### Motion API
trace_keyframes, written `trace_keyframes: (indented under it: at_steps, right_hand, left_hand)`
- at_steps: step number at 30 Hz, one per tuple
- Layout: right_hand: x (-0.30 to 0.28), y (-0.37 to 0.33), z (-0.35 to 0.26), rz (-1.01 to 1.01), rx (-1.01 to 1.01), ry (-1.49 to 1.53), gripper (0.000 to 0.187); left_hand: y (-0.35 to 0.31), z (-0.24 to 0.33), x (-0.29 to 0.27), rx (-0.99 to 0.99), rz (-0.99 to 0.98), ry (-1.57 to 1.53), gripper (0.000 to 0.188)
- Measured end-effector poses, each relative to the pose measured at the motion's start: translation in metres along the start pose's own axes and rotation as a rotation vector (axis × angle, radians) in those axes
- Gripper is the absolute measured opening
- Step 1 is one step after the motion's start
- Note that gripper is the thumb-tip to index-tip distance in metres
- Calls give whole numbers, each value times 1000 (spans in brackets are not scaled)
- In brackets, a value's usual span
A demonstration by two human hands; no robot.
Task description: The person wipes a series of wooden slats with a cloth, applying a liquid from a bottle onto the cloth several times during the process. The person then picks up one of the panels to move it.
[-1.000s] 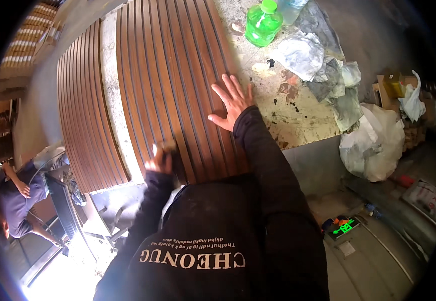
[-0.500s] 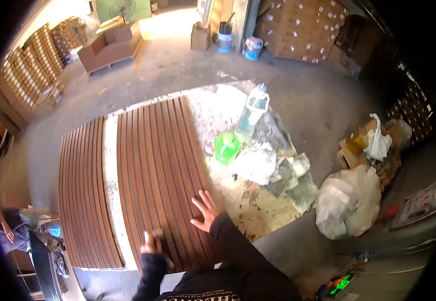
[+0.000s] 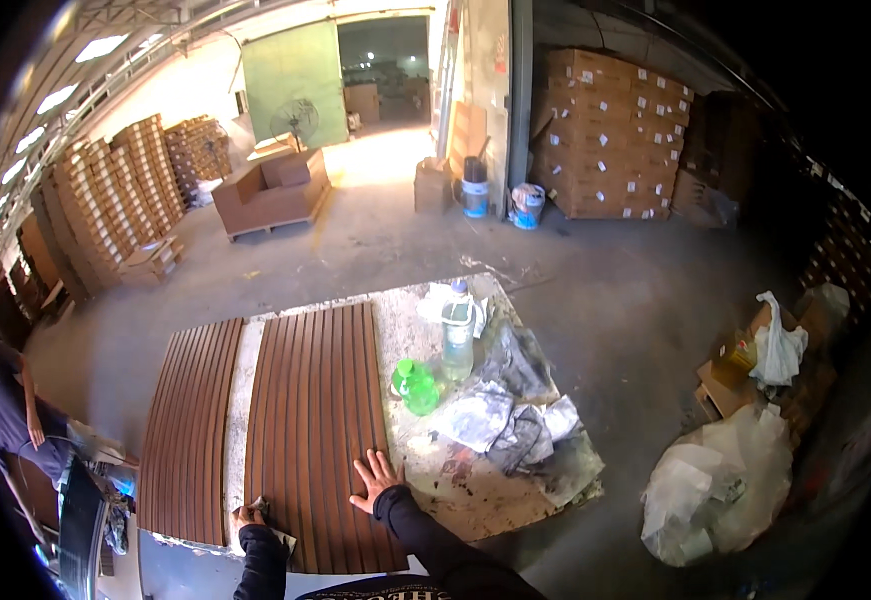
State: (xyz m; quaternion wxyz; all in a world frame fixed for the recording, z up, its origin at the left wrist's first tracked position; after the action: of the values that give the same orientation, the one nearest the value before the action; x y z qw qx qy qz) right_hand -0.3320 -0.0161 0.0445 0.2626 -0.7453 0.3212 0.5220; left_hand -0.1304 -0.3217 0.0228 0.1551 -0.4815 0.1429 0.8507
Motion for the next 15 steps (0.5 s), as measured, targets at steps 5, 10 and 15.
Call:
trace_keyframes:
  at_steps: [5,10,15]
  right_hand:
    - [3,-20,13,-183,-105,22,87]
    - [-2,-31,35,-126,-229,122,85]
    - [-38,-23,75,-1,-328,12,82]
  left_hand:
    - [-16,-12,-6,-43,-36,66,16]
    - [-39,-34,16,113,73,43,13]
    - [-108,32,5,206,161,137,15]
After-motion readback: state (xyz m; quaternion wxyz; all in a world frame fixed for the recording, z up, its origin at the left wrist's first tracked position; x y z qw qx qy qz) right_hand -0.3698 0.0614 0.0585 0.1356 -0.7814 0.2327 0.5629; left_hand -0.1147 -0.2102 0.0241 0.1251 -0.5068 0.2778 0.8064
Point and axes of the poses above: each hand's wrist, its own y-axis towards the middle knuckle, its own x-axis out of the palm, z = x × y, the point moved 7 cm from there along y, towards the middle knuckle, and after that the axes turned 3 degrees about -x, right-handed, at the moved point
